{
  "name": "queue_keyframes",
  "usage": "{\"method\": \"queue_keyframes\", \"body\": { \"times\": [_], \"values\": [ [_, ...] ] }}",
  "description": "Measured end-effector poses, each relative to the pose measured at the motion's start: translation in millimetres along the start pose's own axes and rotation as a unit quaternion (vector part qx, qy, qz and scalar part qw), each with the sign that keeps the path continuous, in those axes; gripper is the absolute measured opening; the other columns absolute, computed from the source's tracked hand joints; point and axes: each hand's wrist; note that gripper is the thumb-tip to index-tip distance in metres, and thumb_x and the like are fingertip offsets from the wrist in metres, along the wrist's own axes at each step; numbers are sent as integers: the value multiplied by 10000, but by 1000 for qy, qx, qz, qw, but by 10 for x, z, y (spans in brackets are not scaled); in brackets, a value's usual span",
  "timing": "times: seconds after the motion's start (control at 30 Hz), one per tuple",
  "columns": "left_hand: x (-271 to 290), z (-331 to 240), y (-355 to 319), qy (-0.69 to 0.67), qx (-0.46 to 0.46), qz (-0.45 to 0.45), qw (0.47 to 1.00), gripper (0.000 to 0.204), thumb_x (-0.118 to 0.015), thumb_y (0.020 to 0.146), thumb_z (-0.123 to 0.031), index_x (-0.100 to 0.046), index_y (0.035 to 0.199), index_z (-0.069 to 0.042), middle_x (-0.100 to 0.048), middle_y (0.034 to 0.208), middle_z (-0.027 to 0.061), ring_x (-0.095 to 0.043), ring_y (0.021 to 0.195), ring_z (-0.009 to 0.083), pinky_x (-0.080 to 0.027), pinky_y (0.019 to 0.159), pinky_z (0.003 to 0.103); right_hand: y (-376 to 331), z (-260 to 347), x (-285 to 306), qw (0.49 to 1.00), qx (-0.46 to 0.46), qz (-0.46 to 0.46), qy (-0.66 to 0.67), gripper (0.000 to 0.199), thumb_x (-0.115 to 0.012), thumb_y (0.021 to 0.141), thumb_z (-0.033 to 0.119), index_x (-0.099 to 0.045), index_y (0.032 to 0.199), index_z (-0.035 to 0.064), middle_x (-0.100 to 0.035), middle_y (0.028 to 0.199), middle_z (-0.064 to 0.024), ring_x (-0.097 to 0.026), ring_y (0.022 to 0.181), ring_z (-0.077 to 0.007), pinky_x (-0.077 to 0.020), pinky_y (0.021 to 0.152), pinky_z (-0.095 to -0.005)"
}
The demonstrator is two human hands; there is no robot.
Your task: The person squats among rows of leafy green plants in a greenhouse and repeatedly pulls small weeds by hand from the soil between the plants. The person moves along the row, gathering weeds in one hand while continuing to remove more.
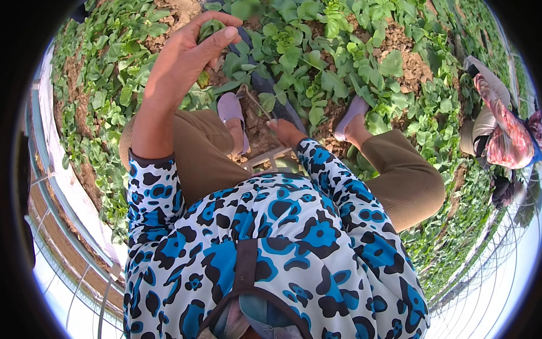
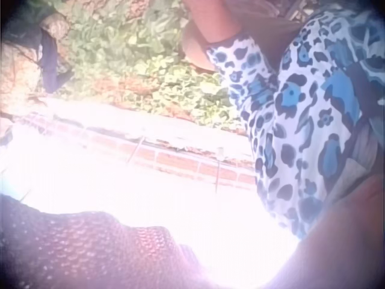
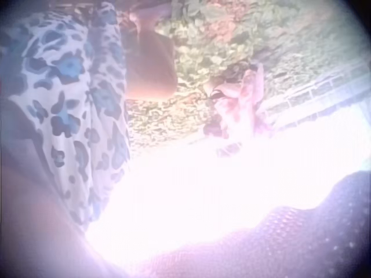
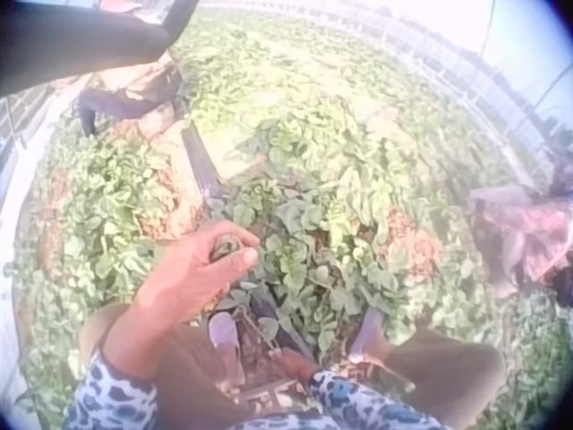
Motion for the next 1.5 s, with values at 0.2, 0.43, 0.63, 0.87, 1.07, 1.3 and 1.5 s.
{"method": "queue_keyframes", "body": {
  "times": [0.2,0.43,0.63,0.87,1.07,1.3,1.5],
  "values": [
    [70,64,3,-21,-4,0,1000,316,-640,919,-316,-633,1131,-81,-660,905,-1,-435,629,38,-358,554,192,-222,-76,10,998,0,47,43,596,-417,959,511,-516,638,19,-510,496,-86,-496,396,-224,-417,439,-366],
    [77,7,-57,-18,-43,-13,999,315,-640,919,-320,-638,1123,-79,-665,913,-4,-433,626,35,-338,539,183,-633,-143,-35,995,-83,30,39,540,-459,955,492,-496,946,-47,-501,509,-72,-519,420,-195,-435,427,-359],
    [53,-40,-49,9,-25,-7,1000,326,-634,920,-330,-637,1126,-77,-664,908,-2,-434,627,38,-344,547,189,-118,191,3,999,13,-32,-36,554,-454,947,473,-529,843,-66,-555,548,-131,-586,491,-288,-489,526,-403],
    [58,5,-68,-3,-16,-19,1000,337,-643,908,-341,-637,1122,-81,-657,888,-5,-436,631,43,-343,551,190,-440,12,-64,999,6,-38,12,545,-443,948,485,-521,877,-50,-526,532,-128,-579,459,-264,-466,455,-383],
    [94,-281,-84,101,89,-18,991,426,-634,886,-481,-642,1071,-97,-542,661,-28,-467,576,65,-345,508,226,-803,18,27,993,-114,11,32,534,-443,951,514,-495,858,-10,-567,652,-140,-573,485,-262,-451,431,-390],
    [123,-295,-158,60,53,-18,997,434,-614,898,-482,-637,1085,-91,-499,610,-37,-437,543,62,-321,495,233,-654,129,-112,968,159,-150,-124,571,-455,945,494,-530,1024,-67,-642,829,-256,-615,744,-445,-496,743,-460],
    [129,-287,-80,126,75,-13,989,409,-615,904,-467,-639,1073,-95,-484,591,-47,-427,534,56,-309,490,238,-485,63,-15,995,-44,-68,-64,586,-476,949,498,-518,979,-86,-627,787,-255,-630,754,-406,-495,693,-448]
  ]
}}
Point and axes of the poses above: each hand's wrist, its own y-axis towards the middle knuckle, its own x-axis out of the back of the hand, z = x × y
